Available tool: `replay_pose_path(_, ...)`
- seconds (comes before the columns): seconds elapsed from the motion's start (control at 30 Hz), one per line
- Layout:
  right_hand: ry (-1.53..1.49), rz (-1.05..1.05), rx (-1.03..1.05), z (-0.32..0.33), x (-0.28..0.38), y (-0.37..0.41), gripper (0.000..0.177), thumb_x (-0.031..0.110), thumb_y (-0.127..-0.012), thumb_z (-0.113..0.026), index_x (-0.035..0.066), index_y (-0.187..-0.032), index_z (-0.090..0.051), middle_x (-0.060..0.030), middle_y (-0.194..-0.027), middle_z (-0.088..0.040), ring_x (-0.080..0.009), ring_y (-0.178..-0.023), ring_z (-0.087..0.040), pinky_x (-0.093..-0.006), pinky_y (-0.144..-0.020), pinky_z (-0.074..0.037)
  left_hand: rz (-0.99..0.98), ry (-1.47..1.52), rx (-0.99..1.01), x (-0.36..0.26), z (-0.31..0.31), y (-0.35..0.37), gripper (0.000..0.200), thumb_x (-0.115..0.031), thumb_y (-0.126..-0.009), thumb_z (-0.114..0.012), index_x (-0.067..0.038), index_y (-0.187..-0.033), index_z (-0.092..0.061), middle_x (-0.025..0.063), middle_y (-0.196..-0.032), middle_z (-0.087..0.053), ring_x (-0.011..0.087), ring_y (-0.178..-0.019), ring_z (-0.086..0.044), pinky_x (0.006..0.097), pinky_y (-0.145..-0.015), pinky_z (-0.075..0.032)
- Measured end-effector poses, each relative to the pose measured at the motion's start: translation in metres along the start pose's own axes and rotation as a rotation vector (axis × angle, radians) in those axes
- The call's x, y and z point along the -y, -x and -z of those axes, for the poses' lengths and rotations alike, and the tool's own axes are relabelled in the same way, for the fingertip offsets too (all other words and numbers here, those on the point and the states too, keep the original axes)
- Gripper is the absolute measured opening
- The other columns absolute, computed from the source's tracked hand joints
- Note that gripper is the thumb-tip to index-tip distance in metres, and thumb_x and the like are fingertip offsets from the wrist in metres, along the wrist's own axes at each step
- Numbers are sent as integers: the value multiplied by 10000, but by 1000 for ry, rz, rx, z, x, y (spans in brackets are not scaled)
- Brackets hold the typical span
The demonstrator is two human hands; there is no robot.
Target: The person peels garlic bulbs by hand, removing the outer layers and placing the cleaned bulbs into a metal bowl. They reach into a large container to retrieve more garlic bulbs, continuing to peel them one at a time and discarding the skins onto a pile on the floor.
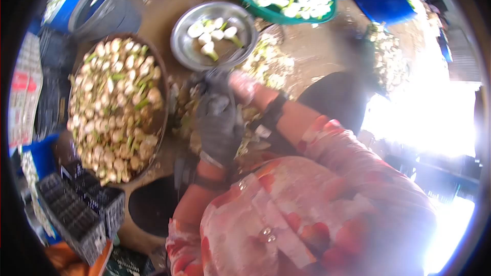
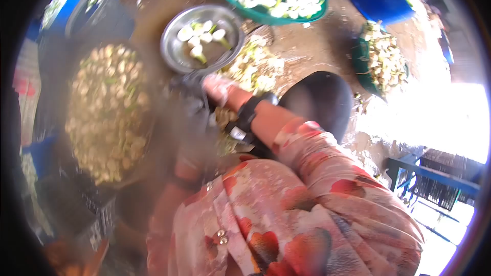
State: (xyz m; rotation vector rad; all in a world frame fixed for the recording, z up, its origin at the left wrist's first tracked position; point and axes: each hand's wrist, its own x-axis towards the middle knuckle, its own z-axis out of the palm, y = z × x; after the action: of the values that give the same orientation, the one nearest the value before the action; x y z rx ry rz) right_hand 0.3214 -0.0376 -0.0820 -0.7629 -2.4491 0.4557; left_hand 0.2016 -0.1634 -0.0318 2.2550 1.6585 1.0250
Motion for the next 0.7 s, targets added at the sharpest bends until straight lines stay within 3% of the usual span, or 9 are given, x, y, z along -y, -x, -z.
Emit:
replay_pose_path(0.13, -997, -757, 104, -35, 10, -13, 349, 149, -914, -605, 57, -1250, -612, -157, -1187, -655, -259, -1054, -640, -360, -910, -507, 162, 136, 150, -12, 4, -8, 218, -215, -815, -626, 3, -831, -635, 175, -997, -619, 367, -905, -584, 460, -855, -472)
replay_pose_path(0.17, -1112, -862, 111, -39, 11, -14, 349, 158, -922, -600, 62, -1258, -607, -148, -1201, -647, -252, -1065, -633, -356, -916, -501, 137, 81, 103, -20, 22, -11, 232, -220, -814, -634, 10, -840, -633, 181, -1003, -624, 363, -894, -588, 449, -834, -481)
replay_pose_path(0.27, -1216, -957, 130, -45, 10, -19, 351, 184, -947, -583, 76, -1281, -590, -121, -1243, -625, -233, -1100, -611, -346, -937, -486, 16, 35, 73, 7, -5, 13, 258, -241, -822, -630, 16, -846, -629, 184, -993, -617, 361, -882, -596, 436, -795, -487)
replay_pose_path(0.37, -1290, -983, 110, -48, 7, -17, 353, 209, -971, -567, 91, -1303, -574, -93, -1285, -604, -213, -1135, -588, -336, -958, -470, 66, 133, 34, -11, 3, 3, 260, -254, -836, -613, 6, -831, -625, 179, -971, -606, 361, -860, -596, 451, -782, -479)
replay_pose_path(0.5, -1485, -1027, 81, -43, 8, -15, 356, 244, -1004, -545, 111, -1334, -552, -57, -1341, -574, -188, -1182, -559, -322, -985, -449, -61, -101, 95, -5, -9, 15, 257, -267, -857, -573, -19, -798, -608, 157, -920, -588, 363, -847, -575, 478, -787, -454)
replay_pose_path(0.6, -1805, -1008, 34, -21, 9, -22, 359, 269, -1028, -529, 125, -1357, -536, -29, -1382, -553, -168, -1217, -536, -311, -1006, -433, -22, 52, 137, -24, 13, -4, 258, -272, -867, -551, -32, -788, -605, 160, -911, -582, 364, -875, -563, 485, -802, -443)
replay_pose_path(0.7, -2315, -372, 96, -4, 19, -34, 376, 294, -1011, -546, 130, -1350, -537, -15, -1405, -543, -183, -1211, -543, -358, -1022, -433, -32, 92, 172, -32, 19, -13, 213, -211, -882, -559, -5, -876, -613, 187, -973, -567, 373, -928, -548, 483, -817, -446)
